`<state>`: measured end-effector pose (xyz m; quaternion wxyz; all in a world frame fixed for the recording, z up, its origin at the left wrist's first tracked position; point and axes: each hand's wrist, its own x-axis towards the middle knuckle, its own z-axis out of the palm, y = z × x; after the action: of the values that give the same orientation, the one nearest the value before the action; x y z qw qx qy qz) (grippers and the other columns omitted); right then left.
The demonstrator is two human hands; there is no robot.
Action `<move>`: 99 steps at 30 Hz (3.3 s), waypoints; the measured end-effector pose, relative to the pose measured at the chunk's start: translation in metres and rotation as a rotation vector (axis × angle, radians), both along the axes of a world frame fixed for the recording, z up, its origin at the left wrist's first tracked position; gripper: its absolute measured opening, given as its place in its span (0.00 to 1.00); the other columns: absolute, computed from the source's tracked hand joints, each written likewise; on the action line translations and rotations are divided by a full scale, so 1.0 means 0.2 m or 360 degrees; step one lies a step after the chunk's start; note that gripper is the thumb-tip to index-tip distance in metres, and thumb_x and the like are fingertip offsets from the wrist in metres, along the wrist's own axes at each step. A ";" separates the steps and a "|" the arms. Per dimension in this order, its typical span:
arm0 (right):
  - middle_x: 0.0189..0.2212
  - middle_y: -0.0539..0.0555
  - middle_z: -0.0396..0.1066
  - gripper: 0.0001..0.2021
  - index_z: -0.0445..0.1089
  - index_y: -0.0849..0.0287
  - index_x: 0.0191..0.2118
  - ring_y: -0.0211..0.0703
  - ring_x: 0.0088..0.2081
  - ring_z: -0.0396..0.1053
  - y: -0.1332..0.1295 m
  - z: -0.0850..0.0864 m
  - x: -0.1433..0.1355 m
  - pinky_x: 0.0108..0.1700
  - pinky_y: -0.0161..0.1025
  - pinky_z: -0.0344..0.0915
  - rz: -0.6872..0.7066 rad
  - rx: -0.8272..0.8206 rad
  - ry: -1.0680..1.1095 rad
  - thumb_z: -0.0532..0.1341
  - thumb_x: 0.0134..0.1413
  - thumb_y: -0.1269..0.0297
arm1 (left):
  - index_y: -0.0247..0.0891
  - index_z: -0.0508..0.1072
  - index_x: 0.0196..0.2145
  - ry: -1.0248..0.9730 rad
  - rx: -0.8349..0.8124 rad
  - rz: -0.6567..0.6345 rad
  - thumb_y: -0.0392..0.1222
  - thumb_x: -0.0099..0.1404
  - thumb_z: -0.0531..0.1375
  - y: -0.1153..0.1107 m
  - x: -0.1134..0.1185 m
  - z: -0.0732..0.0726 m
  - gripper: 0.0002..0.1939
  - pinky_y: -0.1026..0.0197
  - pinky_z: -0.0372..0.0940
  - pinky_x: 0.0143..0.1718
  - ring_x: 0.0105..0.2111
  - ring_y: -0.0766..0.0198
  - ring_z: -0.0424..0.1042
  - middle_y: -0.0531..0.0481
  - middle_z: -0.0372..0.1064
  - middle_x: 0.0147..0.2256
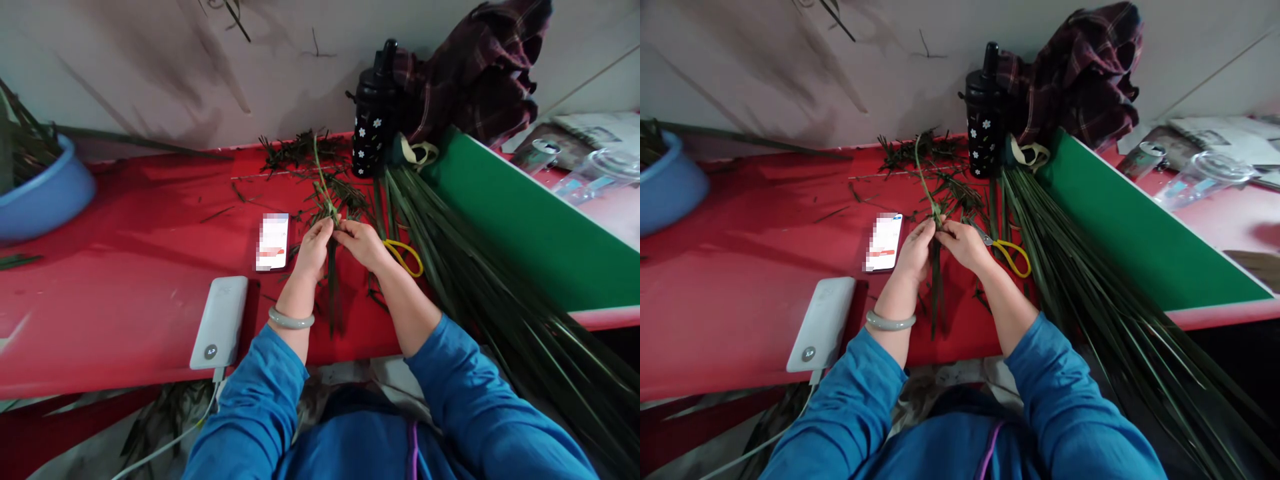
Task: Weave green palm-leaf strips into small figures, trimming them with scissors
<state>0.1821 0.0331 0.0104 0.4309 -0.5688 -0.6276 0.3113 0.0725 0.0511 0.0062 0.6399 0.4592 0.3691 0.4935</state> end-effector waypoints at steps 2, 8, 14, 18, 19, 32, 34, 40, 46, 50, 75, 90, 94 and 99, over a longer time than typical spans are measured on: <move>0.16 0.44 0.54 0.11 0.59 0.60 0.21 0.30 0.20 0.51 0.01 -0.01 0.03 0.24 0.30 0.49 -0.0143 0.0008 0.0154 0.55 0.47 0.59 | 0.37 0.70 0.39 0.0149 0.0102 -0.0007 0.43 0.53 0.59 0.00 0.00 -0.01 0.15 0.59 0.60 0.48 0.43 0.63 0.67 0.48 0.71 0.41; 0.14 0.43 0.54 0.13 0.59 0.60 0.21 0.30 0.19 0.51 0.01 0.00 0.08 0.23 0.31 0.49 -0.0303 -0.0016 0.0227 0.56 0.46 0.56 | 0.34 0.72 0.36 0.0591 0.0282 -0.0009 0.37 0.53 0.57 0.00 0.01 -0.01 0.11 0.60 0.61 0.46 0.40 0.63 0.69 0.47 0.72 0.38; 0.15 0.43 0.56 0.11 0.62 0.60 0.23 0.30 0.19 0.52 0.01 -0.01 0.07 0.23 0.31 0.50 -0.0208 -0.0046 0.0311 0.57 0.44 0.57 | 0.35 0.69 0.29 0.0186 -0.0175 -0.0160 0.41 0.53 0.58 -0.02 0.02 0.00 0.07 0.62 0.65 0.28 0.22 0.69 0.66 0.53 0.67 0.23; 0.15 0.43 0.57 0.10 0.61 0.60 0.23 0.30 0.19 0.53 0.02 -0.01 0.07 0.22 0.30 0.51 -0.0224 -0.0091 0.0498 0.58 0.43 0.58 | 0.36 0.66 0.26 0.0065 -0.0300 -0.0211 0.39 0.51 0.58 -0.03 0.02 0.01 0.05 0.62 0.65 0.27 0.22 0.68 0.68 0.54 0.66 0.22; 0.15 0.43 0.57 0.10 0.62 0.60 0.23 0.30 0.19 0.54 0.02 -0.01 0.07 0.22 0.30 0.52 -0.0227 -0.0092 0.0516 0.58 0.43 0.58 | 0.36 0.66 0.27 0.0053 -0.0321 -0.0239 0.39 0.51 0.58 -0.03 0.02 0.02 0.05 0.62 0.66 0.27 0.23 0.67 0.69 0.53 0.68 0.23; 0.17 0.45 0.60 0.10 0.64 0.61 0.23 0.31 0.21 0.56 0.02 -0.01 0.10 0.26 0.32 0.54 -0.0066 -0.0122 0.0367 0.58 0.42 0.58 | 0.34 0.72 0.26 0.0177 -0.0148 -0.0225 0.41 0.50 0.60 0.00 0.01 -0.03 0.07 0.59 0.65 0.35 0.24 0.67 0.69 0.52 0.69 0.21; 0.15 0.44 0.58 0.10 0.64 0.61 0.22 0.30 0.20 0.54 0.02 -0.01 0.10 0.25 0.31 0.53 -0.0067 -0.0142 0.0400 0.59 0.42 0.59 | 0.33 0.72 0.26 0.0189 -0.0168 -0.0228 0.42 0.51 0.59 0.00 0.01 -0.03 0.08 0.58 0.65 0.34 0.23 0.67 0.68 0.52 0.69 0.21; 0.13 0.41 0.52 0.11 0.61 0.61 0.21 0.28 0.17 0.48 0.02 -0.01 0.11 0.21 0.30 0.47 -0.0137 -0.0137 0.0412 0.59 0.41 0.58 | 0.33 0.73 0.27 0.0211 -0.0180 -0.0239 0.44 0.51 0.59 0.00 0.01 -0.03 0.10 0.61 0.64 0.30 0.24 0.67 0.67 0.50 0.70 0.24; 0.13 0.42 0.52 0.09 0.61 0.60 0.23 0.28 0.17 0.48 0.02 0.01 0.11 0.21 0.31 0.46 -0.0264 -0.0161 0.0500 0.57 0.42 0.60 | 0.34 0.73 0.27 0.0282 -0.0345 -0.0341 0.40 0.52 0.59 -0.02 0.02 -0.01 0.07 0.60 0.66 0.30 0.23 0.66 0.69 0.49 0.71 0.23; 0.15 0.43 0.54 0.10 0.62 0.61 0.23 0.29 0.19 0.49 0.03 -0.02 0.13 0.22 0.31 0.48 -0.0212 -0.0124 0.0396 0.58 0.41 0.59 | 0.34 0.73 0.28 0.0308 -0.0313 -0.0234 0.39 0.53 0.59 -0.01 0.01 -0.01 0.06 0.60 0.66 0.29 0.25 0.65 0.69 0.49 0.70 0.23; 0.24 0.51 0.68 0.20 0.63 0.61 0.48 0.38 0.26 0.66 -0.01 -0.02 -0.03 0.32 0.35 0.62 -0.0266 0.0036 0.0037 0.47 0.53 0.61 | 0.35 0.67 0.22 0.0106 -0.0180 0.0359 0.39 0.51 0.57 0.01 0.03 -0.03 0.05 0.67 0.59 0.25 0.20 0.72 0.63 0.56 0.64 0.18; 0.36 0.57 0.72 0.18 0.57 0.58 0.51 0.47 0.33 0.71 -0.06 -0.04 -0.16 0.35 0.41 0.64 -0.0238 -0.0086 -0.0553 0.44 0.55 0.66 | 0.35 0.69 0.24 0.0222 -0.0087 0.0526 0.40 0.52 0.56 0.03 -0.01 -0.02 0.05 0.67 0.59 0.29 0.24 0.71 0.65 0.54 0.68 0.21; 0.34 0.58 0.72 0.19 0.55 0.60 0.52 0.48 0.33 0.71 -0.08 -0.04 -0.18 0.33 0.41 0.64 -0.0213 -0.0082 -0.0637 0.43 0.55 0.65 | 0.36 0.72 0.29 0.0171 -0.0105 0.0524 0.41 0.52 0.57 0.03 -0.01 -0.03 0.08 0.67 0.61 0.32 0.28 0.69 0.68 0.51 0.72 0.28; 0.33 0.60 0.73 0.20 0.54 0.61 0.53 0.49 0.30 0.71 -0.08 -0.04 -0.18 0.30 0.41 0.63 -0.0210 -0.0121 -0.0779 0.42 0.56 0.63 | 0.35 0.72 0.29 0.0106 -0.0152 0.0479 0.42 0.53 0.57 0.02 -0.01 -0.01 0.08 0.67 0.62 0.32 0.27 0.70 0.69 0.50 0.72 0.28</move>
<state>0.1452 0.0172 0.0033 0.2640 -0.6827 -0.6626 0.1589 0.0713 0.0543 0.0038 0.5672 0.3840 0.4778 0.5501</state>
